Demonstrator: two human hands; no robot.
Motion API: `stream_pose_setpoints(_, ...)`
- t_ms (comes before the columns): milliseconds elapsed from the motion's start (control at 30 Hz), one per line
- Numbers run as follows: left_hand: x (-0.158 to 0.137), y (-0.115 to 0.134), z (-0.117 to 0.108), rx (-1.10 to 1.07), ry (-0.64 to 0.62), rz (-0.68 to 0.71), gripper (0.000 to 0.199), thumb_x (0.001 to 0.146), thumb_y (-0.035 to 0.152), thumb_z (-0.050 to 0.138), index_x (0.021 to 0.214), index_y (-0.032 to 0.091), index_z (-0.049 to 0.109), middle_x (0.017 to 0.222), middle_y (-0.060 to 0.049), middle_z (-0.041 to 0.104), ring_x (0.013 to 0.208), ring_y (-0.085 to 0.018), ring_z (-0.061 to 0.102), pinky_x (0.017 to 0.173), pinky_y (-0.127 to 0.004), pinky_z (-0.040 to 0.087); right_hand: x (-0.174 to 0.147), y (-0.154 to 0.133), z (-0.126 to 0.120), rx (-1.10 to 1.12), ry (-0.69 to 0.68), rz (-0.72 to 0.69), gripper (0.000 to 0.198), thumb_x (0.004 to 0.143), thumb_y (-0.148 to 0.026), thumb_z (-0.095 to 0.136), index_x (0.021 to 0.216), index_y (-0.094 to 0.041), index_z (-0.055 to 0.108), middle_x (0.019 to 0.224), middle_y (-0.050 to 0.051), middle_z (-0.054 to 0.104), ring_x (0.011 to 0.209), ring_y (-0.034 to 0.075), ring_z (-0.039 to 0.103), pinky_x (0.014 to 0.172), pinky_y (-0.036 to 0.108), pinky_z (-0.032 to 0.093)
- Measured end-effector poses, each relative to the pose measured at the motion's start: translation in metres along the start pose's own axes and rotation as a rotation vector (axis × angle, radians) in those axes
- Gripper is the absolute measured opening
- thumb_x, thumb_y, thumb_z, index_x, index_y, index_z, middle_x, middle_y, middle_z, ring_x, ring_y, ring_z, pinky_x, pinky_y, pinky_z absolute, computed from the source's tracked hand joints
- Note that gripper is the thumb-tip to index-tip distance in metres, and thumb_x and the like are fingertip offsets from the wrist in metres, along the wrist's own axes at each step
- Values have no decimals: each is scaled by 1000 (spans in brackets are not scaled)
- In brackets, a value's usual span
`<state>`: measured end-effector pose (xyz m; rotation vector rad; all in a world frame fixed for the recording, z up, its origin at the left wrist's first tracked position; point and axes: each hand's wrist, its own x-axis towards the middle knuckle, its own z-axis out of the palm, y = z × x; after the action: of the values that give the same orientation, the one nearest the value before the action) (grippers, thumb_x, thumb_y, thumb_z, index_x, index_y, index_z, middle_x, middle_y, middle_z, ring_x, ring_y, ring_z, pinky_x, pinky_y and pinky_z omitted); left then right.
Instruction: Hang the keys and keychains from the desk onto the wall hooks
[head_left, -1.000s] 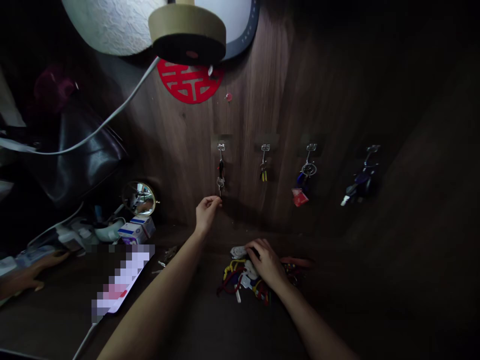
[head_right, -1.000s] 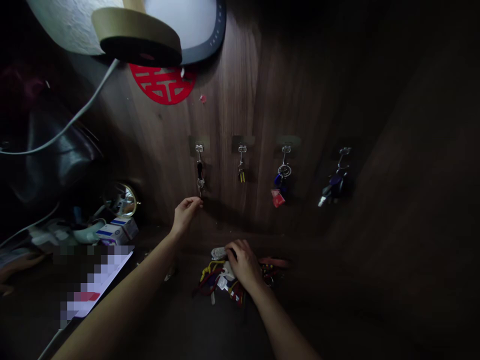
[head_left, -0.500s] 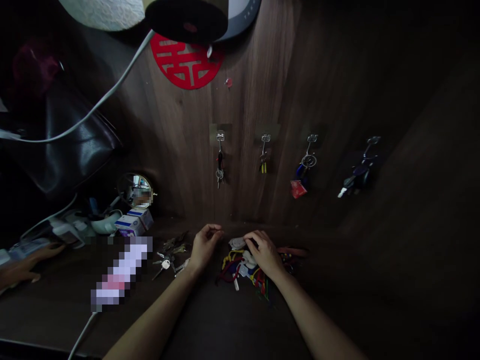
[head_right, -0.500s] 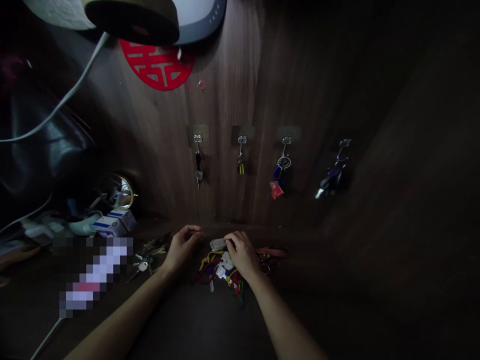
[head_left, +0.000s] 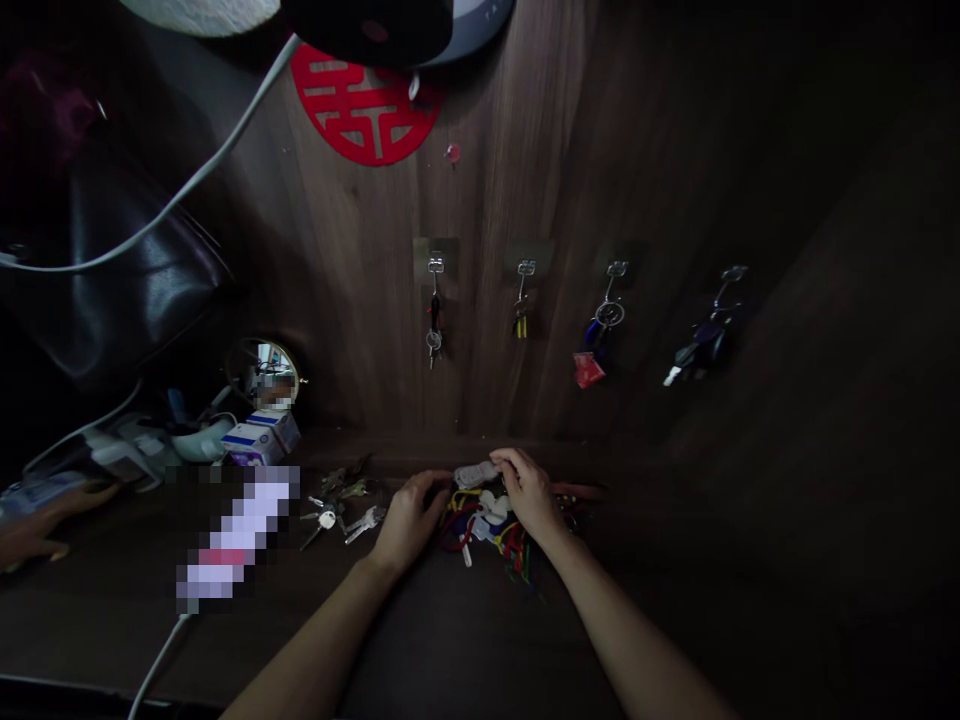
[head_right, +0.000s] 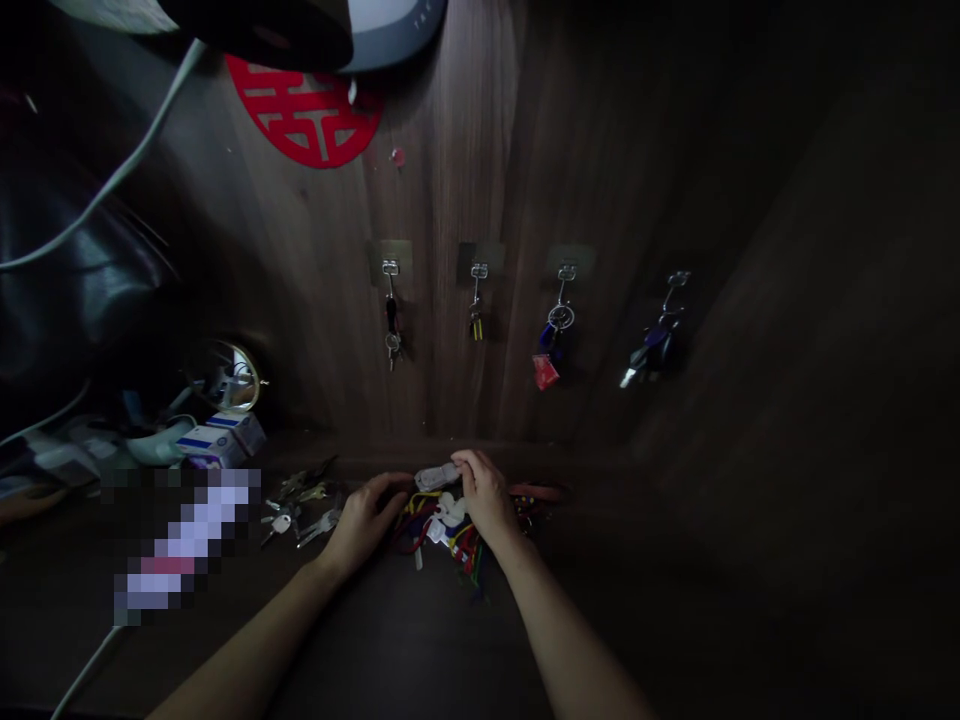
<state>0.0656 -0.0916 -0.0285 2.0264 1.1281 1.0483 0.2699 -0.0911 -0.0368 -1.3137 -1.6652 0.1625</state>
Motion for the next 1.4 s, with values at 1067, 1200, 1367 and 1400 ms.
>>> stream_pose_setpoints(1067,-1,1,0,169,-53,34,20,83,23,45,90,23,63,91,-3,68,89,-21,59,81,-32,43,-9,-34,-9,-271,-370,-266,11,85,-21,52,83,-27,62,103,4,60,97,22,51,81,39,41)
stream_pose_setpoints(1200,0,3,-2,99,-42,16,23,85,27,44,95,24,65,95,-3,69,92,-20,60,82,-30,43,-7,-40,-8,-52,-286,-192,14,88,-22,45,87,-25,59,87,3,61,86,18,56,77,33,44)
stream_pose_setpoints(1367,0,10,-4,-95,-106,-20,30,89,32,39,103,24,64,98,-1,69,92,-18,62,82,-26,44,-5,-45,-3,276,-152,17,13,87,-29,47,83,-22,58,76,1,62,68,15,62,62,26,48)
stream_pose_setpoints(1400,0,11,-4,-148,-119,-31,31,89,34,39,105,24,63,99,-2,69,92,-18,62,82,-26,44,-5,-47,-3,343,-140,62,13,86,-31,49,83,-22,58,75,1,63,66,15,63,61,26,49)
